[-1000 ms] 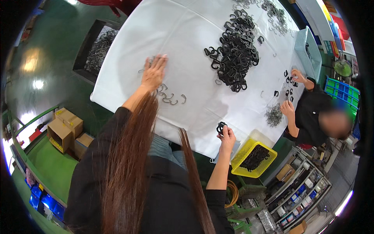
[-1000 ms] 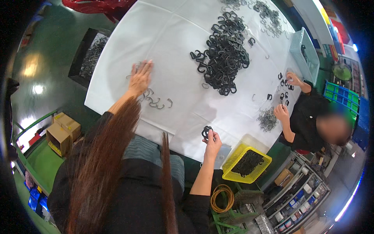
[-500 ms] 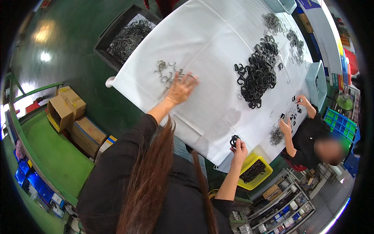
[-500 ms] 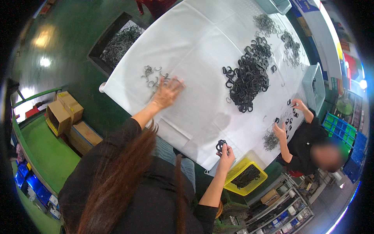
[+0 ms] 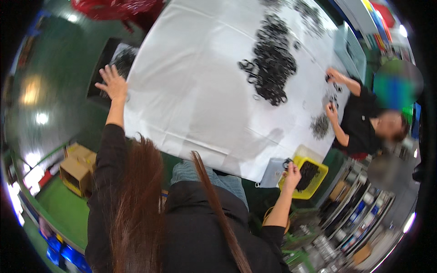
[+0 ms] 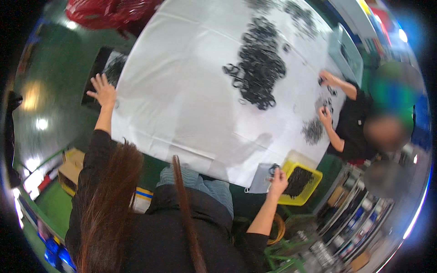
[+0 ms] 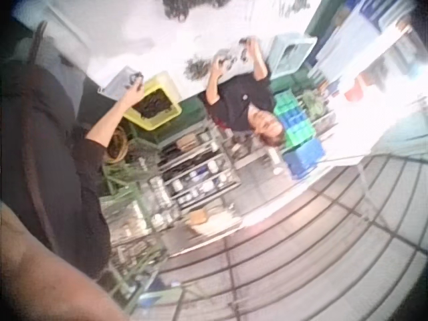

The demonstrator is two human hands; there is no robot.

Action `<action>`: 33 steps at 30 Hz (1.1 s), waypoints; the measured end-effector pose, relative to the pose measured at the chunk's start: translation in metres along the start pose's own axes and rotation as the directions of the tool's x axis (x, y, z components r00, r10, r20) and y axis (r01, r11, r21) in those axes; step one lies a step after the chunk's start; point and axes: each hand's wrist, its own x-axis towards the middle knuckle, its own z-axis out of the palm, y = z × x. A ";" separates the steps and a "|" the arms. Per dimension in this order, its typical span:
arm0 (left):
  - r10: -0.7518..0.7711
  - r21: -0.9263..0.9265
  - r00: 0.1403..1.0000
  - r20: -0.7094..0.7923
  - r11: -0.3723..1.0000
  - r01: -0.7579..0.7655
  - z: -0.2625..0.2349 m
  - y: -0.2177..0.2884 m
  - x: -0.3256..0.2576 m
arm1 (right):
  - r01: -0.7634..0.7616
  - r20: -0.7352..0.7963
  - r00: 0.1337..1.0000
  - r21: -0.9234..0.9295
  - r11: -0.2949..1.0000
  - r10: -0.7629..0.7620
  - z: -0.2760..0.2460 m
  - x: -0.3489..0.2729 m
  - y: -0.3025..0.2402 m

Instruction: The person sorts small black plastic clips from a pile on a white table, separating them from metal rings and placing the clips into a yellow basket. Another person works nearby on similar items.

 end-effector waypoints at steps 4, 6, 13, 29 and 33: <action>0.264 -0.175 0.945 -0.194 0.938 -0.298 -0.019 0.073 -0.002 | -0.064 -0.417 0.909 -0.184 0.981 -0.019 -0.099 0.053 0.023; 0.356 -0.267 0.889 -0.288 0.862 -0.432 -0.028 0.130 -0.010 | -0.211 -0.501 0.865 -0.313 0.926 0.028 -0.129 0.079 0.032; 0.417 -0.809 0.885 -0.209 0.435 -0.396 -0.068 0.314 -0.044 | -0.146 -0.332 0.919 -0.787 0.600 -0.212 -0.088 0.141 0.029; 0.631 -0.868 0.667 0.395 0.020 0.496 -0.148 0.514 -0.118 | -0.266 0.396 0.918 0.614 0.743 0.002 0.236 0.223 -0.124; 0.835 -0.784 0.376 0.402 0.102 0.612 -0.170 0.471 -0.124 | -0.321 0.652 0.754 0.477 0.818 -0.084 0.201 0.201 -0.118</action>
